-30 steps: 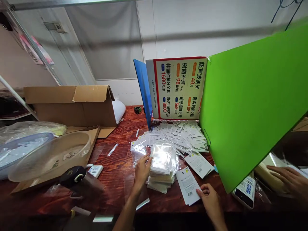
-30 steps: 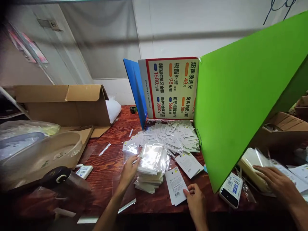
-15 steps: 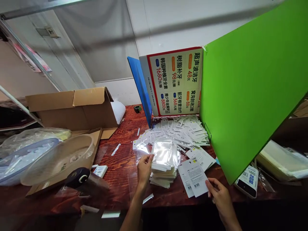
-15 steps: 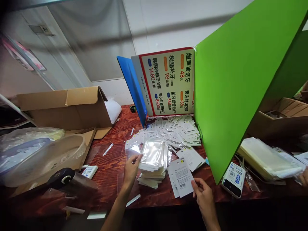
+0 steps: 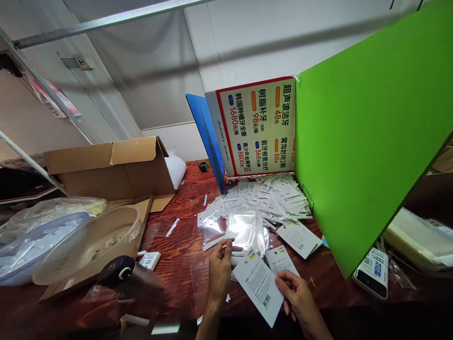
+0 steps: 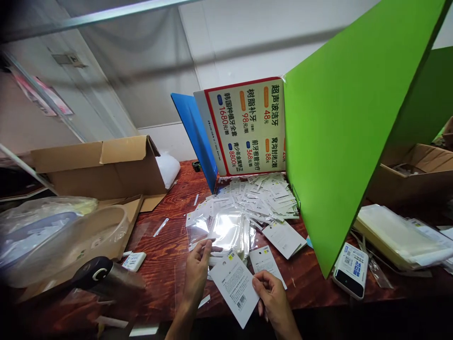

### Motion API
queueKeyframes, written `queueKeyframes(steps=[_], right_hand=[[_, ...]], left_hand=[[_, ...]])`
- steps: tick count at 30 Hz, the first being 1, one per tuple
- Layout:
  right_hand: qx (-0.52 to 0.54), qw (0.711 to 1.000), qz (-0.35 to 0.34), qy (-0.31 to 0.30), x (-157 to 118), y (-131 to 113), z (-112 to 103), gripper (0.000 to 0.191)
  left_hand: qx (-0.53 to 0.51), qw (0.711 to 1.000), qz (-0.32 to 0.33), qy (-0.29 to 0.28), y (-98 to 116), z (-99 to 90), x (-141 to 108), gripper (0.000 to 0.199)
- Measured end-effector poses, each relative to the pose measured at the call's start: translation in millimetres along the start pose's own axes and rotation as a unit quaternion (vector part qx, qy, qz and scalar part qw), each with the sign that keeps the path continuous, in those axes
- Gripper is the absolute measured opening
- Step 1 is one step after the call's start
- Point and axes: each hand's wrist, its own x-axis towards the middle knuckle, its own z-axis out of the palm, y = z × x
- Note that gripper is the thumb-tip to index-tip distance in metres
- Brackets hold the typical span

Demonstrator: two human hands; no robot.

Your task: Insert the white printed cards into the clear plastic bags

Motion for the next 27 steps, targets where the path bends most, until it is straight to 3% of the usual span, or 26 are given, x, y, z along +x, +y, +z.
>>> queueKeyframes(steps=[8, 14, 20, 27], right_hand=[[0.013, 0.998, -0.030, 0.056, 2.0, 8.5, 7.4, 0.053], [-0.025, 0.998, -0.059, 0.011, -0.7, 16.1, 5.0, 0.048], [-0.052, 0.997, -0.045, 0.017, -1.1, 12.2, 14.9, 0.049], [-0.047, 0.997, -0.048, 0.047, 7.3, 19.1, 21.3, 0.050]], left_hand=[[-0.025, 1.000, -0.007, -0.013, -14.2, -6.6, -11.4, 0.049], [-0.066, 0.997, -0.030, 0.037, -18.4, -15.5, -10.4, 0.057], [-0.020, 0.999, 0.012, 0.047, -17.8, -26.1, -12.9, 0.058], [-0.028, 0.999, -0.014, -0.012, -26.1, -40.1, -16.5, 0.058]])
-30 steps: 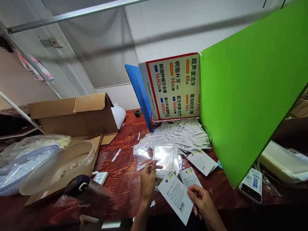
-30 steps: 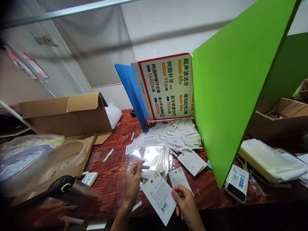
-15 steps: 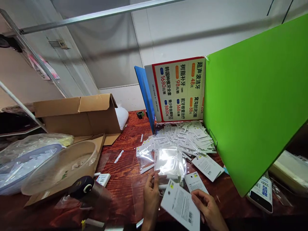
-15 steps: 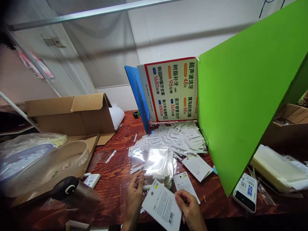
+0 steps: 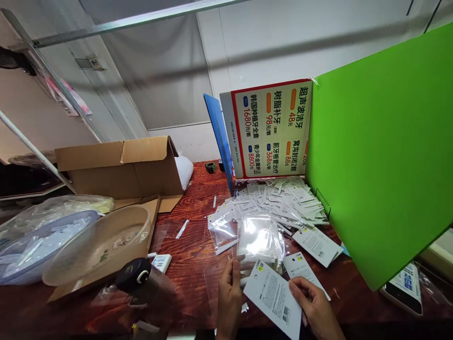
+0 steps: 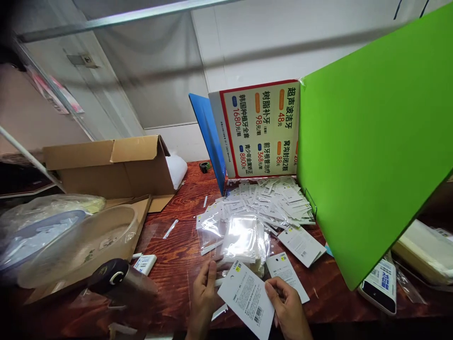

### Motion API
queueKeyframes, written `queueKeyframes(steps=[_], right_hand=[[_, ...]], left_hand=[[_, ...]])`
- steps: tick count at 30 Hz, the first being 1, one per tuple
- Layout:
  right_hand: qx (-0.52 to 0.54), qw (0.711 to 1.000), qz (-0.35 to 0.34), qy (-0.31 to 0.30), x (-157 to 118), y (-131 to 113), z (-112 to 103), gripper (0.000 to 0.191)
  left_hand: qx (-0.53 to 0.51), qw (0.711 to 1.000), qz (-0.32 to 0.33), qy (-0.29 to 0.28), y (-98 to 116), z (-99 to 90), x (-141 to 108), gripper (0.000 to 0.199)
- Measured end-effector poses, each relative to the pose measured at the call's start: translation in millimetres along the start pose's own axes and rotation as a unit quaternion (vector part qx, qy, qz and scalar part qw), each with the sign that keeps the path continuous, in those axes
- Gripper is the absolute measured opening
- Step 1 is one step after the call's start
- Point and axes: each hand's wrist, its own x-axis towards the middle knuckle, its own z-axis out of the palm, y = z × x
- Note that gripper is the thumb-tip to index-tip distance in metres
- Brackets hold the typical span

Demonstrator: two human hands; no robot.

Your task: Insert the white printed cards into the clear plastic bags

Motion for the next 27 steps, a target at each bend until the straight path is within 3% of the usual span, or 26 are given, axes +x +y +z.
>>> queueKeyframes(steps=[9, 19, 23, 27], right_hand=[[0.002, 0.997, 0.026, 0.076, -2.7, -23.1, 12.0, 0.059], [-0.013, 0.989, -0.004, 0.146, 4.4, 17.7, -1.0, 0.057], [0.032, 0.993, 0.034, 0.109, 0.0, 16.7, 4.4, 0.056], [0.095, 0.995, 0.027, 0.027, -8.3, 1.4, -1.0, 0.066]], left_hand=[[0.005, 1.000, 0.008, -0.018, 0.0, -2.8, -3.8, 0.054], [-0.020, 0.990, -0.037, -0.133, -31.8, 10.7, -6.2, 0.056], [-0.015, 0.983, -0.043, -0.179, -42.3, 21.5, -12.2, 0.055], [-0.024, 0.983, -0.064, -0.172, -46.7, 25.4, -10.7, 0.061]])
